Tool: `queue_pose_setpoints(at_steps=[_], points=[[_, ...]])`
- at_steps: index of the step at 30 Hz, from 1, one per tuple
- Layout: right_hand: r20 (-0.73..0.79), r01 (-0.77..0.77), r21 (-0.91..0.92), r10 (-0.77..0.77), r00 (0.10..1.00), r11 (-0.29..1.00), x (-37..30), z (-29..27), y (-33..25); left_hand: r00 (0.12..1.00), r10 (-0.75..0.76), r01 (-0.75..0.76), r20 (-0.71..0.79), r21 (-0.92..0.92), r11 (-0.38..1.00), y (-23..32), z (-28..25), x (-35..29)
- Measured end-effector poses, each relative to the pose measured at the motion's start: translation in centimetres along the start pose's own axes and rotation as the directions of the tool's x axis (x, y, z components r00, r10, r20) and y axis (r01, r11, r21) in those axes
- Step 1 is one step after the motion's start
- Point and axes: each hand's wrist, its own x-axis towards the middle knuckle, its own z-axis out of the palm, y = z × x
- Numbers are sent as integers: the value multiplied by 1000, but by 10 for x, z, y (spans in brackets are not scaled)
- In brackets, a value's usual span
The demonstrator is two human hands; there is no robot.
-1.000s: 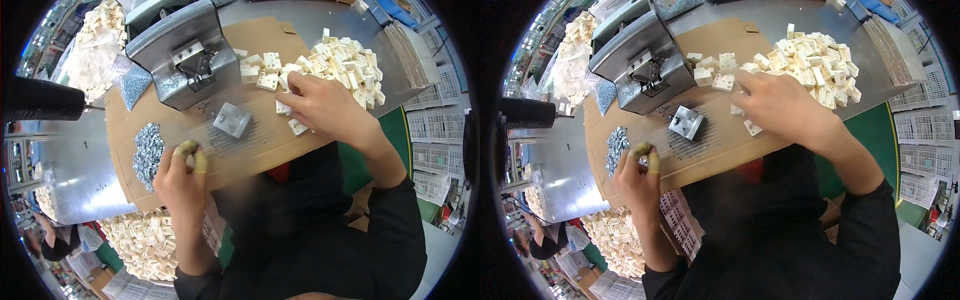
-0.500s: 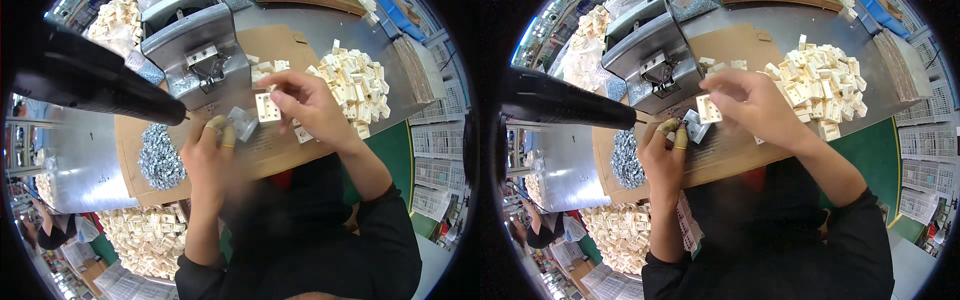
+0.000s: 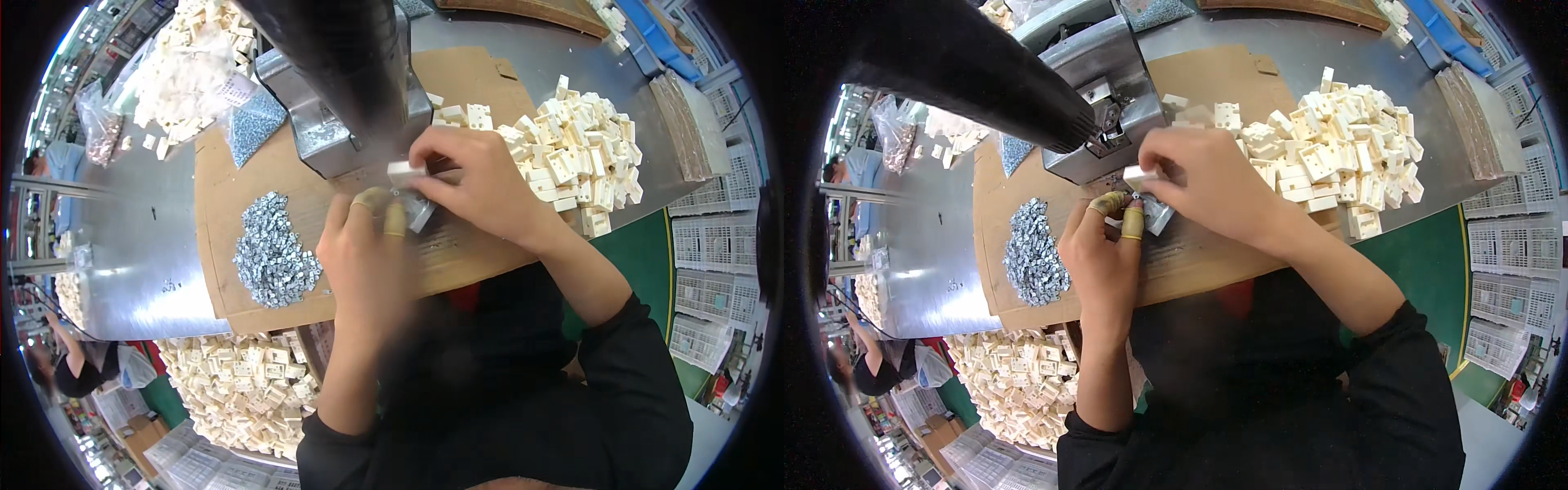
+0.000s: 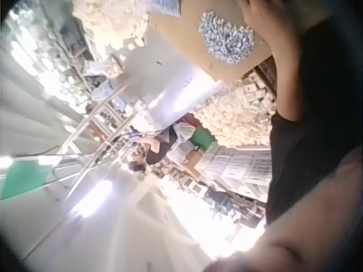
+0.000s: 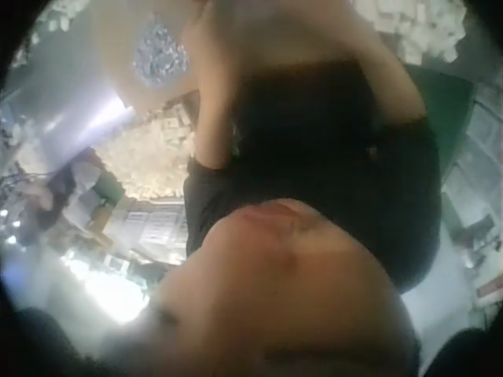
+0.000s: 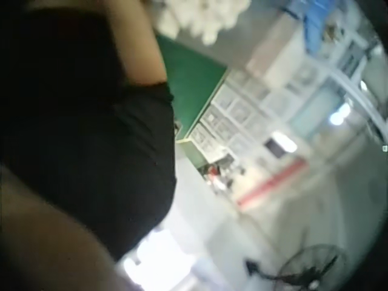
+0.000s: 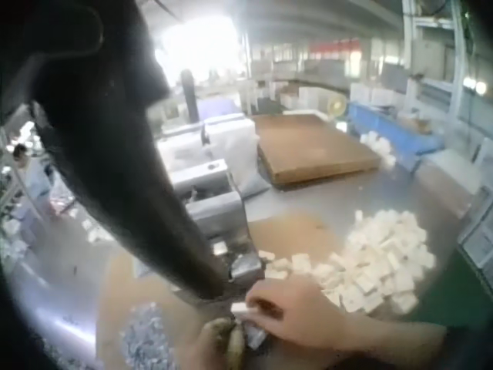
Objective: Assembling small plastic housings and metal components using an electric screwdriver at a workbench.
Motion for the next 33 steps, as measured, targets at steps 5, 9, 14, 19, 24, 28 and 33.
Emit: queue_pose_setpoints(at_steps=[5, 9, 14, 19, 24, 28, 33], points=[[-68, 148, 8, -147, 987, 989, -9, 10, 3, 1000, -20, 19, 20, 18, 1000, 1, -4, -1], [-13, 270, -160, -275, 961, 950, -18, 7, 1, 1000, -16, 16, 17, 14, 1000, -2, -3, 1], [142, 546, -308, -530, 836, 779, -13, 8, 1, 953, -102, 97, 284, 34, 995, 1, -37, 12], [-37, 603, -118, -610, 792, 789, 36, -1, -20, 949, 63, -116, 310, 156, 981, 7, -34, 5], [-198, 572, 122, -545, 815, 811, 124, 67, -137, 962, 115, -142, 246, 92, 986, -1, -8, -4], [-254, 573, 133, -531, 809, 809, 144, 71, -150, 962, 140, -160, 234, 68, 985, -5, -15, 3], [-368, 442, 536, -272, 889, 719, 127, -4, -78, 966, 156, -166, 205, 29, 986, -7, -22, 11]])
